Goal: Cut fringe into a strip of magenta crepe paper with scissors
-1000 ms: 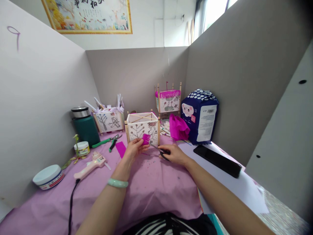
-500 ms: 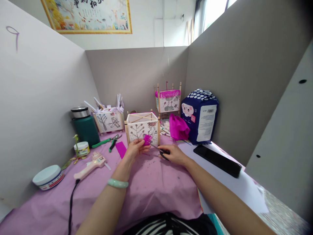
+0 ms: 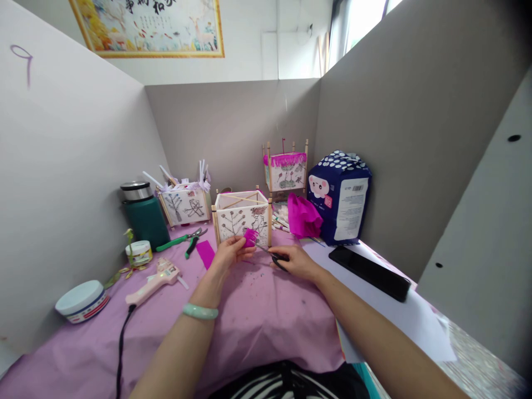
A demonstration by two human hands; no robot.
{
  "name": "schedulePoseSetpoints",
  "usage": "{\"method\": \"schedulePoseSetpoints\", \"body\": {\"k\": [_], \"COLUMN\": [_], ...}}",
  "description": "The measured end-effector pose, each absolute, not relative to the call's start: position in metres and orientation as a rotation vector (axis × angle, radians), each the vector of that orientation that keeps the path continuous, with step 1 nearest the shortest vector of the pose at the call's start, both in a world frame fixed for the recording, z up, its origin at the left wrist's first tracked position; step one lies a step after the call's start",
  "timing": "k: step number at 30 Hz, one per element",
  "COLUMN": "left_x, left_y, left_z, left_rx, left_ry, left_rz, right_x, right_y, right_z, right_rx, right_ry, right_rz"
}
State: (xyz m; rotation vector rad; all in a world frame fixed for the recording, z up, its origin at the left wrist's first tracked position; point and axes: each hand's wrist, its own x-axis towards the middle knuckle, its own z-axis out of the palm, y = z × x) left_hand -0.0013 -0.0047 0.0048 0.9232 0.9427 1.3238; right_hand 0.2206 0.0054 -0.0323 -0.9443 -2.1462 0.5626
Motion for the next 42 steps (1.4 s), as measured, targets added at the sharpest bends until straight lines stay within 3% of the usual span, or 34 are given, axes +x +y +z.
{"method": "schedulePoseSetpoints", "body": {"k": [42], "left_x": [0.0006], "left_y": [-0.0078], "left_z": [0.0064], "left_rx": [0.972], "left_ry": [0.945], "left_rz": [1.252], "right_x": [0.2205], "right_y": [0.0093], "right_z": [-0.0380], "right_rx": [-0.927], "right_ry": [-2.115], "right_rz": [0.579]}}
